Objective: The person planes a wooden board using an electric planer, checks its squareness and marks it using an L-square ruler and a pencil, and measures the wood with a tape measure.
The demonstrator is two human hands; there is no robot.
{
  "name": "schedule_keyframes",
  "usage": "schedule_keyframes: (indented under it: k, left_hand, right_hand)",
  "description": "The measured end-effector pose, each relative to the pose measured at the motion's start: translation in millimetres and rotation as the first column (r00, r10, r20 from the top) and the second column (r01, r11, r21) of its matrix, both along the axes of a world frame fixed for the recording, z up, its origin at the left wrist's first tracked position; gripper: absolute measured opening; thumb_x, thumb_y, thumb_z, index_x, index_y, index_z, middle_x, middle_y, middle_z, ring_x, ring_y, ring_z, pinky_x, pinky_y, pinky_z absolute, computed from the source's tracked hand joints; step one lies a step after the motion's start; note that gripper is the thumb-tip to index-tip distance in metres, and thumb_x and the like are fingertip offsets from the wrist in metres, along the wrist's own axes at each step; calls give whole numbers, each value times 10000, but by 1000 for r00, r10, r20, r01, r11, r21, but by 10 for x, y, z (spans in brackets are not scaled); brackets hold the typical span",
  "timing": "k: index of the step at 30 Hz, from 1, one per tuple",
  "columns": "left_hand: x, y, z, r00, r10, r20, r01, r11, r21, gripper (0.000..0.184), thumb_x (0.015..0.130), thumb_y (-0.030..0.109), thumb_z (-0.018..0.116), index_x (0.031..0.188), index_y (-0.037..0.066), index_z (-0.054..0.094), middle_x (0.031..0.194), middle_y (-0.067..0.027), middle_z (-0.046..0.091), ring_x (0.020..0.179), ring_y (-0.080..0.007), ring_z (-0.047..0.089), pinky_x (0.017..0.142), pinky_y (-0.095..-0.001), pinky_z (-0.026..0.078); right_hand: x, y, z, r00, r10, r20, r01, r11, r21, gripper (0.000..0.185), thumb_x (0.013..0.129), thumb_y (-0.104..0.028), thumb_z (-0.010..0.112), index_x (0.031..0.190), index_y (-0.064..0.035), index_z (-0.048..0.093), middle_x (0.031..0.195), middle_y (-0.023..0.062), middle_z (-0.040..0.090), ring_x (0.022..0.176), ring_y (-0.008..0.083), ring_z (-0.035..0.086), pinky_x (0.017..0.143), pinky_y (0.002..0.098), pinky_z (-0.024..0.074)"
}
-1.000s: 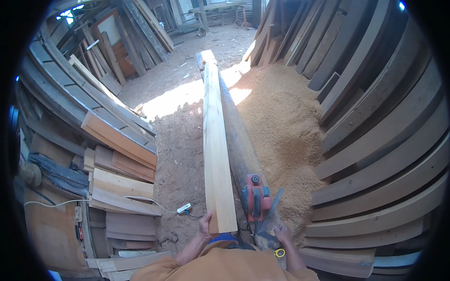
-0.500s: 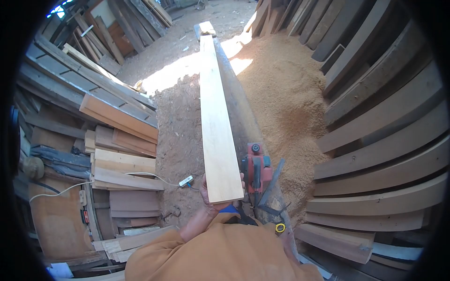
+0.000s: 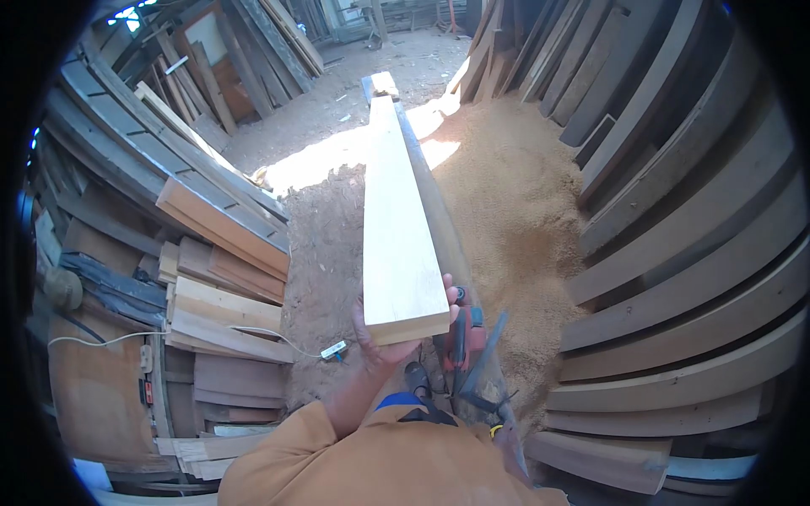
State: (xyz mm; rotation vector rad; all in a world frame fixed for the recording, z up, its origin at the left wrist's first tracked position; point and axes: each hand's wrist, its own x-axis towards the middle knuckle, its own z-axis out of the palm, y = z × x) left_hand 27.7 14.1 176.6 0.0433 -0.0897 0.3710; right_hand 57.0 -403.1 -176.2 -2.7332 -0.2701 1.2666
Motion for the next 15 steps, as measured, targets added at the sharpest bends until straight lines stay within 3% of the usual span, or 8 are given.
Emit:
schedule_keyframes:
  k: [4, 6, 8, 10, 11, 13, 15]
  left_hand:
    - [196, 113, 414, 999, 36, 1, -36, 996, 79, 825, 1019, 585, 374, 1579, -12, 267, 1502, -398, 348, 1399, -587, 370, 1162, -698, 313]
    - [280, 153, 511, 997, 77, -21, -74, 990, 124, 806, 1031, 575, 352, 1580, -9, 265, 1504, -400, 347, 1401, -593, 364, 1162, -702, 307]
    - [349, 219, 525, 996, 89, 4, -89, 986, 143, 705, 1049, 522, 313, 1548, 24, 336, 1487, -307, 423, 1373, -531, 421, 1138, -658, 351]
    - [383, 238, 645, 997, 74, 12, -75, 985, 158, 641, 1042, 499, 319, 1490, 60, 455, 1445, -187, 541, 1330, -412, 532, 1097, -588, 432]
    - [400, 245, 706, 998, 68, 15, -69, 984, 166, 627, 1041, 492, 319, 1471, 71, 493, 1431, -148, 580, 1314, -372, 571, 1083, -563, 459]
    - [431, 242, 813, 998, 64, 8, -65, 982, 179, 637, 1043, 497, 305, 1477, 68, 484, 1427, -156, 581, 1300, -370, 583, 1081, -558, 462]
    - [456, 235, 890, 997, 82, 1, -81, 979, 185, 644, 1043, 501, 298, 1483, 65, 477, 1420, -163, 586, 1287, -369, 593, 1074, -554, 468]
  right_hand:
    - [101, -49, -7, 986, -108, -124, 122, 987, 106, 784, 797, -228, 818, 1472, -93, 443, 1225, 203, 647, 989, 304, 696, 842, 445, 574]
    - [166, -95, 8, 936, -220, -275, 285, 932, 224, 794, 796, -217, 818, 1481, -99, 433, 1226, 201, 643, 977, 294, 699, 831, 436, 579]
    - [247, -112, 1, 838, -299, -457, 476, 809, 344, 787, 798, -156, 805, 1483, -114, 419, 1186, 177, 640, 906, 264, 692, 768, 407, 576]
    - [317, -83, 44, 699, -330, -634, 666, 625, 409, 781, 801, -43, 778, 1477, -140, 399, 1104, 133, 638, 777, 215, 675, 654, 358, 565]
    - [350, -69, 65, 657, -343, -671, 717, 560, 416, 774, 803, -33, 773, 1467, -143, 391, 1075, 115, 628, 782, 225, 663, 671, 388, 563]
    - [432, 139, 456, 568, -357, -742, 807, 421, 414, 762, 807, -13, 763, 1448, -149, 374, 1016, 79, 608, 792, 245, 638, 705, 448, 560]
    - [473, 343, 797, 548, -307, -778, 827, 341, 448, 723, 804, -12, 758, 1414, -156, 397, 1017, 76, 597, 817, 251, 636, 731, 448, 559]
